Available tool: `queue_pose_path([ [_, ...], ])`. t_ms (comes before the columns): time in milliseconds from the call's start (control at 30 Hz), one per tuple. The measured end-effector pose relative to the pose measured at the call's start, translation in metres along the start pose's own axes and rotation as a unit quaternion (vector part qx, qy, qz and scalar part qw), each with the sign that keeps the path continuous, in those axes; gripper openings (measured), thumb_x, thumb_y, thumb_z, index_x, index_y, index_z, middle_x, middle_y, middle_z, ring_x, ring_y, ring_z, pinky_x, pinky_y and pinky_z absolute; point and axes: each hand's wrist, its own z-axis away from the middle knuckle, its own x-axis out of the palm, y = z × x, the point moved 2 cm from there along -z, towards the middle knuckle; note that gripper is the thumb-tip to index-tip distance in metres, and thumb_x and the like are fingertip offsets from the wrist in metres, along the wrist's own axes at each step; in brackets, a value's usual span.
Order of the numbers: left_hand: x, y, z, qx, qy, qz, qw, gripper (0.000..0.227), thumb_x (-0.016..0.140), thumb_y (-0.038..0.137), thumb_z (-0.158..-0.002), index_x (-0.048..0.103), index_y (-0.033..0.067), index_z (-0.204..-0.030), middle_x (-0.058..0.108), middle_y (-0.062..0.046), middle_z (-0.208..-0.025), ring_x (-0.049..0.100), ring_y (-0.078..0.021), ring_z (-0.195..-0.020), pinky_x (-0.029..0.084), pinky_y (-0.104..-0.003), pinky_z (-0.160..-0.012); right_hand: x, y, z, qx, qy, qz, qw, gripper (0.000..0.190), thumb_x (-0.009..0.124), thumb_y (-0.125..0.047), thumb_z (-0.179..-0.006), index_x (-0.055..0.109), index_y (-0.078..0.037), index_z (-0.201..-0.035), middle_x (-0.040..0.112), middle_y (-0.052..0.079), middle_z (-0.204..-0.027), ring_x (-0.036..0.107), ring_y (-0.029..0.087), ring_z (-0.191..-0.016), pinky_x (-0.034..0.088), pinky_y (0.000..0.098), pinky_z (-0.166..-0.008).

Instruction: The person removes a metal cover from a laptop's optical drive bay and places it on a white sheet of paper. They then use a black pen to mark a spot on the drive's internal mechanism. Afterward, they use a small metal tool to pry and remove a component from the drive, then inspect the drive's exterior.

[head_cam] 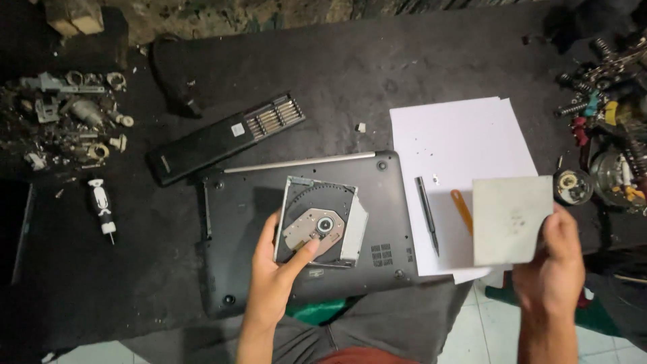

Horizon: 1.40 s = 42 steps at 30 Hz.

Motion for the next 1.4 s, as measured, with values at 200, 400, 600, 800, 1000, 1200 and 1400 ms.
queue_pose_path([
  [200,-0.001,-0.011,0.004,0.049,0.044,-0.045,0.997,0.055,0.083,0.013,-0.077,0.064,0.0083,-0.129,0.079,-0.005,-0.114,0.073,-0.014,-0.104,0.056,-0.027,-0.098,-0.022,0.001,-0.017,0.014,0.013,0.115,0.993,0.056,0.062,-0.04,-0.105,0.047,-0.018,-0.154,0.064,-0.003,-0.137,0.063,0.008,-0.121,0.056,0.0229,-0.09],
  [400,-0.002,0.002,0.008,0.067,-0.035,-0.022,0.997,0.063,0.069,0.016,-0.089,0.052,0.0075,-0.149,0.07,-0.008,-0.138,0.066,-0.0187,-0.126,0.054,-0.034,-0.109,-0.012,-0.005,-0.021,0.03,0.004,0.132,0.991,0.056,0.06,-0.028,-0.108,0.044,-0.02,-0.161,0.04,-0.011,-0.069,0.044,-0.001,-0.074,0.048,0.0191,-0.083],
  [600,-0.006,-0.013,0.007,0.049,0.008,-0.022,0.998,0.057,0.083,0.009,-0.077,0.062,0.0064,-0.13,0.08,-0.008,-0.115,0.075,-0.0169,-0.104,0.057,-0.029,-0.099,0.017,-0.03,-0.015,0.002,-0.028,0.258,0.966,0.055,0.046,-0.027,-0.109,0.033,-0.012,-0.161,0.039,0.005,-0.163,0.041,0.018,-0.142,0.036,0.0323,-0.103],
  [800,-0.004,-0.004,0.007,0.063,-0.021,-0.028,0.997,0.06,0.067,0.016,-0.09,0.052,0.0058,-0.147,0.071,-0.009,-0.134,0.067,-0.0186,-0.122,0.052,-0.032,-0.107,0.015,-0.034,-0.02,-0.058,-0.085,0.341,0.934,0.069,0.052,-0.031,-0.102,0.029,-0.005,-0.162,0.044,0.021,-0.155,0.045,0.025,-0.133,0.04,0.0373,-0.103],
  [1000,-0.006,-0.013,0.008,0.091,0.0,-0.068,0.994,0.045,0.071,0.014,-0.088,0.064,0.0043,-0.132,0.076,-0.007,-0.12,0.07,-0.0167,-0.111,0.055,-0.029,-0.099,0.027,-0.052,0.013,-0.217,-0.082,0.466,0.854,0.047,0.053,-0.025,-0.107,0.054,0.0,-0.146,0.048,0.024,-0.15,0.043,0.036,-0.142,0.036,0.0495,-0.114],
  [1200,-0.005,-0.017,0.006,0.049,0.054,-0.036,0.997,0.049,0.077,0.009,-0.081,0.067,0.0023,-0.129,0.078,-0.01,-0.119,0.073,-0.0208,-0.109,0.058,-0.033,-0.099,-0.042,0.049,0.089,-0.524,-0.096,0.424,0.732,0.011,0.055,-0.002,-0.098,0.063,-0.003,-0.092,0.068,0.009,-0.09,0.063,0.03,-0.078,0.043,0.0493,-0.087],
  [1400,-0.007,-0.011,0.001,0.073,-0.058,-0.018,0.995,0.05,0.064,0.014,-0.093,0.057,0.0029,-0.142,0.071,-0.008,-0.133,0.065,-0.0176,-0.124,0.05,-0.032,-0.109,-0.036,0.133,0.108,-0.381,-0.17,0.489,0.766,0.004,0.066,-0.013,-0.096,0.07,-0.012,-0.096,0.067,0.0,-0.088,0.055,0.022,-0.075,0.036,0.0355,-0.076],
])
